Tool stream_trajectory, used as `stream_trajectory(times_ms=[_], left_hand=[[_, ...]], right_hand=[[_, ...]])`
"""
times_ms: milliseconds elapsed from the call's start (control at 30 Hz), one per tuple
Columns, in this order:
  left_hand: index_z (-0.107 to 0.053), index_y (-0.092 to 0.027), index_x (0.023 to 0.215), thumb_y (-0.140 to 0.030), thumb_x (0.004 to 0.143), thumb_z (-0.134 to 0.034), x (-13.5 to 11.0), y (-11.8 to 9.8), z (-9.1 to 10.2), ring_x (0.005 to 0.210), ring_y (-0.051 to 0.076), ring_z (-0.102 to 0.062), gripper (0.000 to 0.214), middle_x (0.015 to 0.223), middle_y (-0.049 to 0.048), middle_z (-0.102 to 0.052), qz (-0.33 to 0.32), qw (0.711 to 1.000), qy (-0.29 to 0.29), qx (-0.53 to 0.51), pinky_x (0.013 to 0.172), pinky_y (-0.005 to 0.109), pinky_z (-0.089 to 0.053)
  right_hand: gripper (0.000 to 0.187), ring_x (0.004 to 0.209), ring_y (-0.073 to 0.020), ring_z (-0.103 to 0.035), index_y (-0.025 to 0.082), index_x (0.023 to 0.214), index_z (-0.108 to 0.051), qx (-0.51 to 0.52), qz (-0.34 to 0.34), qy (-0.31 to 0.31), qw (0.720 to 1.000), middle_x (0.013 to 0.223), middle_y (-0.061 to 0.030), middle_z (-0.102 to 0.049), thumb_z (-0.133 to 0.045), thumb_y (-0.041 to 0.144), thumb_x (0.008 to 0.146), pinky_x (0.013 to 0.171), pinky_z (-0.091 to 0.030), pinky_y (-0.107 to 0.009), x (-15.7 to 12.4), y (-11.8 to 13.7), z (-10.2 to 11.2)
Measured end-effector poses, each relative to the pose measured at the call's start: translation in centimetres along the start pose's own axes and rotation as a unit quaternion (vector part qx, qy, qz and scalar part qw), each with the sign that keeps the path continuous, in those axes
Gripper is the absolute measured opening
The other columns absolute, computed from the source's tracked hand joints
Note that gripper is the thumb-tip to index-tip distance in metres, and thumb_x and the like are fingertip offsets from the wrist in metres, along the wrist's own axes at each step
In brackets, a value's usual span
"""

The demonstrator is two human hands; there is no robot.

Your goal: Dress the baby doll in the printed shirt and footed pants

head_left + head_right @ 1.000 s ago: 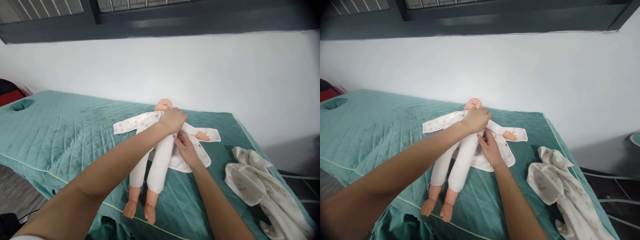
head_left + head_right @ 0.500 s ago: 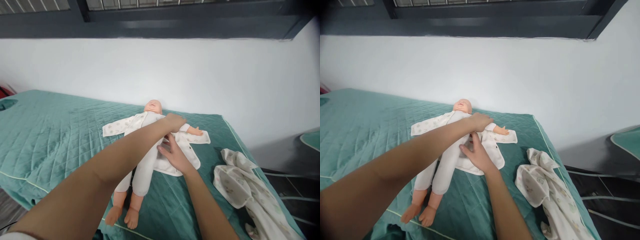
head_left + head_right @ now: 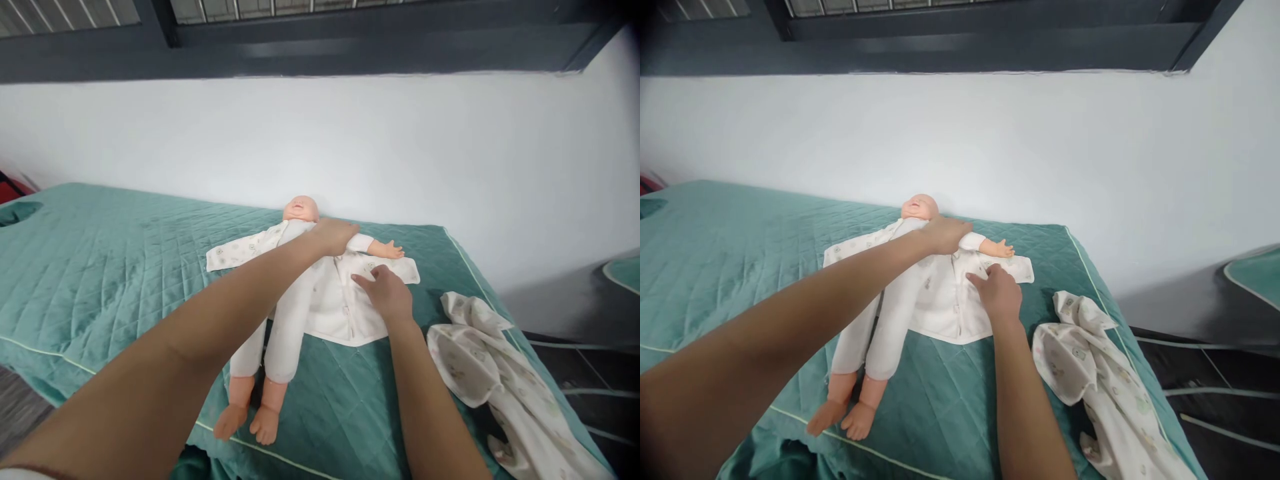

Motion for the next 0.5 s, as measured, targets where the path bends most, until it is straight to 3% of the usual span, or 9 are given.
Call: stream_trajectory(times_ms=[67, 133, 200, 367, 433, 500], left_hand=[[-0.055, -0.019, 0.122, -0.016, 0.083, -0.057, -0.3, 0.1, 0.1, 0.110, 0.029, -0.065, 0.039, 0.122, 0.0128, -0.068, 0.004, 1.000, -0.005, 0.002, 0.084, 0.037, -0.050], [-0.056, -0.018, 0.122, -0.014, 0.084, -0.054, -0.7, 0.2, 0.1, 0.110, 0.029, -0.065, 0.038, 0.120, 0.0135, -0.068, 0.006, 1.000, -0.015, 0.004, 0.085, 0.038, -0.049], [-0.056, -0.017, 0.122, -0.014, 0.085, -0.053, -1.1, 0.1, 0.1, 0.109, 0.029, -0.065, 0.037, 0.119, 0.0140, -0.068, 0.006, 1.000, -0.024, 0.009, 0.086, 0.038, -0.047], [-0.061, -0.017, 0.117, -0.015, 0.087, -0.053, -2.0, -0.3, -0.1, 0.106, 0.030, -0.064, 0.031, 0.115, 0.0131, -0.070, -0.007, 1.000, -0.021, 0.019, 0.086, 0.040, -0.045], [-0.063, -0.018, 0.116, -0.014, 0.087, -0.054, -2.2, -0.3, -0.1, 0.106, 0.030, -0.063, 0.030, 0.114, 0.0124, -0.070, -0.005, 1.000, -0.012, 0.024, 0.087, 0.039, -0.044], [-0.064, -0.019, 0.117, -0.013, 0.087, -0.055, -2.3, -0.2, -0.1, 0.107, 0.029, -0.063, 0.032, 0.114, 0.0120, -0.071, -0.004, 0.999, -0.006, 0.034, 0.090, 0.039, -0.043]], right_hand=[[0.031, 0.072, -0.0214, -0.053, 0.022, 0.061, -0.051, 0.107, -0.013, -0.009, 0.994, 0.062, -0.0005, -0.053, -0.075, 0.039, 0.072, 0.070, -0.038, -0.033, 0.2, -0.5, 0.1], [0.035, 0.062, -0.0165, -0.042, 0.022, 0.052, -0.044, 0.263, -0.040, -0.054, 0.963, 0.051, 0.0033, -0.040, -0.074, 0.029, 0.068, 0.064, -0.034, -0.030, 0.6, -1.4, 0.5], [0.029, 0.058, -0.0147, -0.039, 0.022, 0.055, -0.046, 0.380, -0.067, -0.093, 0.918, 0.052, 0.0049, -0.039, -0.070, 0.027, 0.069, 0.059, -0.035, -0.029, 1.2, -2.4, 0.8], [0.018, 0.056, -0.0149, -0.048, 0.025, 0.068, -0.043, 0.520, -0.108, -0.126, 0.838, 0.060, 0.0059, -0.045, -0.055, 0.031, 0.080, 0.056, -0.048, -0.029, 2.7, -3.7, 1.2], [0.019, 0.057, -0.0140, -0.051, 0.025, 0.068, -0.040, 0.599, -0.113, -0.125, 0.783, 0.063, 0.0057, -0.047, -0.053, 0.028, 0.083, 0.059, -0.053, -0.029, 3.0, -3.9, 1.2], [0.021, 0.057, -0.0123, -0.052, 0.024, 0.068, -0.042, 0.694, -0.087, -0.126, 0.703, 0.065, 0.0062, -0.048, -0.056, 0.025, 0.084, 0.060, -0.054, -0.027, 3.0, -3.9, 1.4]])
Point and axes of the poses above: each hand's wrist, its own x-axis towards the middle knuckle, its own z-axis out of the back of the hand, y = z × x, the point moved 3 cm from there along x, towards the middle knuckle
